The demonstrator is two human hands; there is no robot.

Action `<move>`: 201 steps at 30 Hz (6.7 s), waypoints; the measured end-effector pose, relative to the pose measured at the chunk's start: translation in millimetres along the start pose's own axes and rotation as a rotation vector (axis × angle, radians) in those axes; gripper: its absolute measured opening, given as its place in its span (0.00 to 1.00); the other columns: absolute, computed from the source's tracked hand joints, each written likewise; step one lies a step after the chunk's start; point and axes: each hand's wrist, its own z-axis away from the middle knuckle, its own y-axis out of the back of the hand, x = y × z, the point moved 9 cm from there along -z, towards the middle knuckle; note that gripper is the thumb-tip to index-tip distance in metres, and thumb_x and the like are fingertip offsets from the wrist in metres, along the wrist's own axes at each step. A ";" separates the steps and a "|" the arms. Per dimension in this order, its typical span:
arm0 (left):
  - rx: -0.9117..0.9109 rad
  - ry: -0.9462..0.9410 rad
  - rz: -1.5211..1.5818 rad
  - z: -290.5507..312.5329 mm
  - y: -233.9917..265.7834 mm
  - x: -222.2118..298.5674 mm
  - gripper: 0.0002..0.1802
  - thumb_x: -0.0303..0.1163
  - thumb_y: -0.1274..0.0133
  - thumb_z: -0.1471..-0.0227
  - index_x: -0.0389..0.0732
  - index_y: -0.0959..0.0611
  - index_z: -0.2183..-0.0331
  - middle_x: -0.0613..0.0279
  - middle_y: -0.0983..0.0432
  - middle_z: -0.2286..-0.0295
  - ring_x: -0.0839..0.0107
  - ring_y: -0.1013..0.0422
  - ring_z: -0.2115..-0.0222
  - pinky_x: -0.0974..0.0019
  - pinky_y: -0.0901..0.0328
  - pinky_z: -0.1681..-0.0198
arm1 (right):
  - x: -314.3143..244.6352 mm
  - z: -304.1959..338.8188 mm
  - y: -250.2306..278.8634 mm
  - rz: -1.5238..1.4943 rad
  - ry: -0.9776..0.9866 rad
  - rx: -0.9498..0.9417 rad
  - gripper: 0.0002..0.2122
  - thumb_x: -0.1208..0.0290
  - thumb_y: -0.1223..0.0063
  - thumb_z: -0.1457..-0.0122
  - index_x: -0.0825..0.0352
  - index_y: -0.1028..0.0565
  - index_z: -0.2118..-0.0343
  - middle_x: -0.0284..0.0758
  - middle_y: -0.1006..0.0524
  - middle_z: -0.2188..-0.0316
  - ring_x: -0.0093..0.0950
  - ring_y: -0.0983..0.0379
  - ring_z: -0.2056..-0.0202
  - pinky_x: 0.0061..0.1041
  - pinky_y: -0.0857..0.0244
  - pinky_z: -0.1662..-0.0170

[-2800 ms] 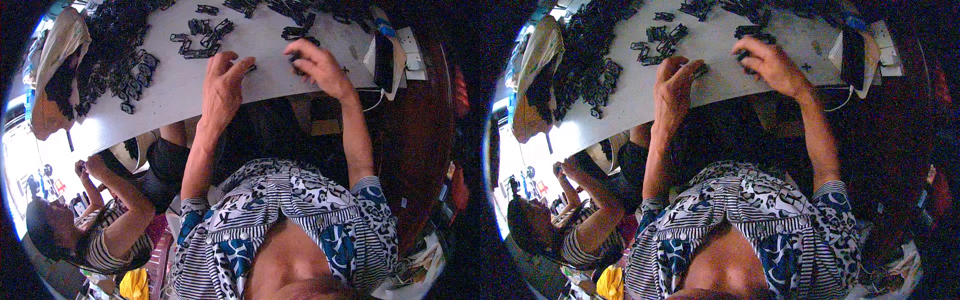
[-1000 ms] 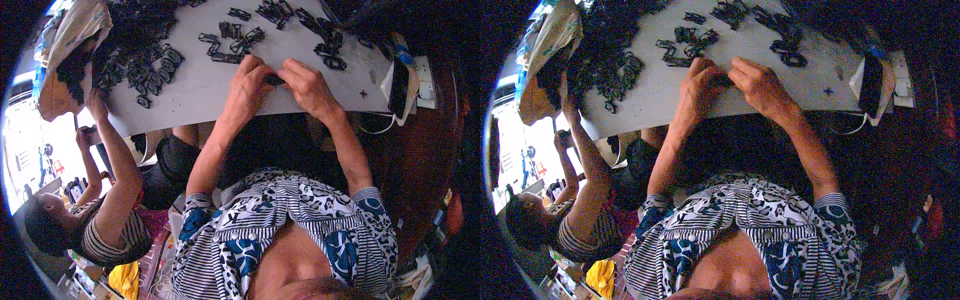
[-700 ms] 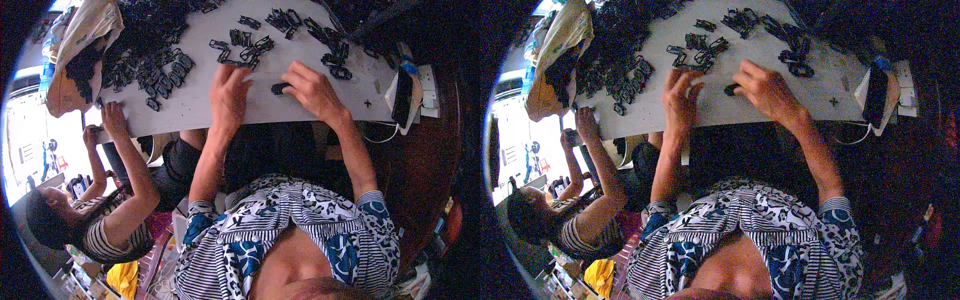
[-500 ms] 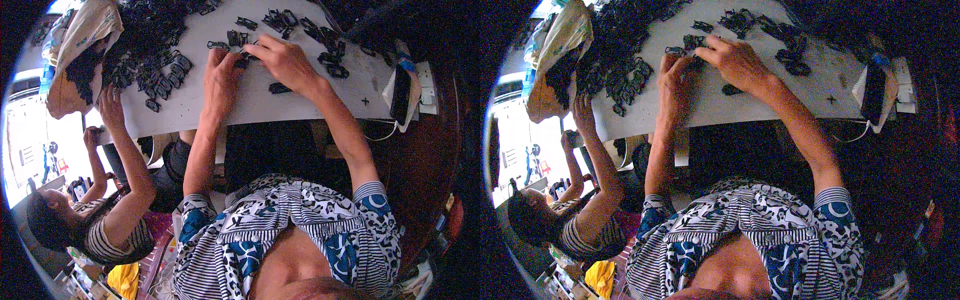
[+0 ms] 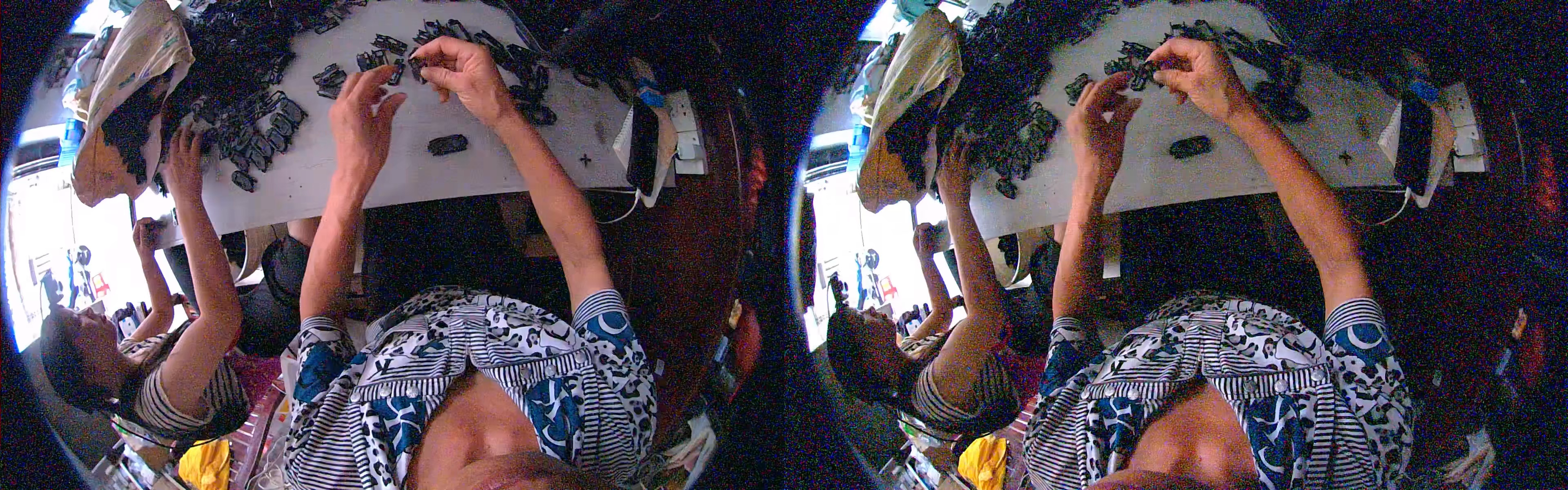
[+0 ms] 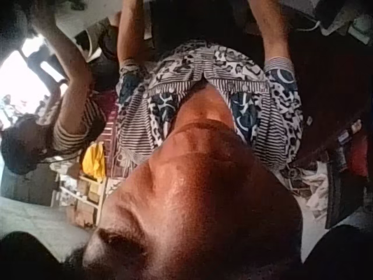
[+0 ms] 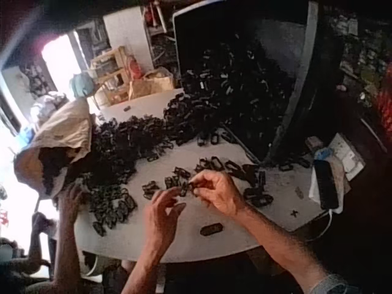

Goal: The person assembles small plastic components by hand, snapping pieces together and placing the assembled units in a line on the table.

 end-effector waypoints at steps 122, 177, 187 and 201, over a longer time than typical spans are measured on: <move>-0.099 -0.054 -0.180 19.8 -41.4 -1.0 0.19 0.23 0.36 0.72 0.42 0.17 0.69 0.58 0.28 0.67 0.57 0.35 0.63 0.58 0.40 0.58 | -32.9 63.1 -0.9 0.772 0.320 0.016 0.16 0.82 0.40 0.60 0.71 0.26 0.64 0.39 0.29 0.69 0.37 0.29 0.65 0.29 0.34 0.61; -0.151 0.373 0.672 -3.2 -39.5 -25.2 0.19 0.16 0.53 0.62 0.34 0.26 0.62 0.60 0.28 0.65 0.71 0.31 0.61 0.68 0.38 0.54 | -47.2 74.5 14.0 1.357 0.487 0.093 0.08 0.68 0.47 0.54 0.61 0.30 0.71 0.33 0.30 0.70 0.32 0.29 0.65 0.29 0.31 0.66; -0.173 0.016 0.312 3.4 -46.3 -8.0 0.15 0.15 0.46 0.59 0.34 0.23 0.65 0.54 0.28 0.63 0.64 0.28 0.61 0.66 0.33 0.58 | -40.4 73.6 22.7 0.946 0.418 0.117 0.16 0.76 0.42 0.53 0.68 0.31 0.60 0.40 0.28 0.65 0.41 0.31 0.60 0.35 0.34 0.57; -0.259 -0.045 0.306 0.4 -58.6 -9.5 0.14 0.15 0.51 0.60 0.39 0.17 0.69 0.56 0.24 0.64 0.57 0.28 0.62 0.63 0.35 0.57 | -36.6 74.6 19.9 0.933 0.359 0.055 0.17 0.78 0.41 0.56 0.69 0.30 0.61 0.40 0.28 0.63 0.41 0.31 0.58 0.34 0.35 0.55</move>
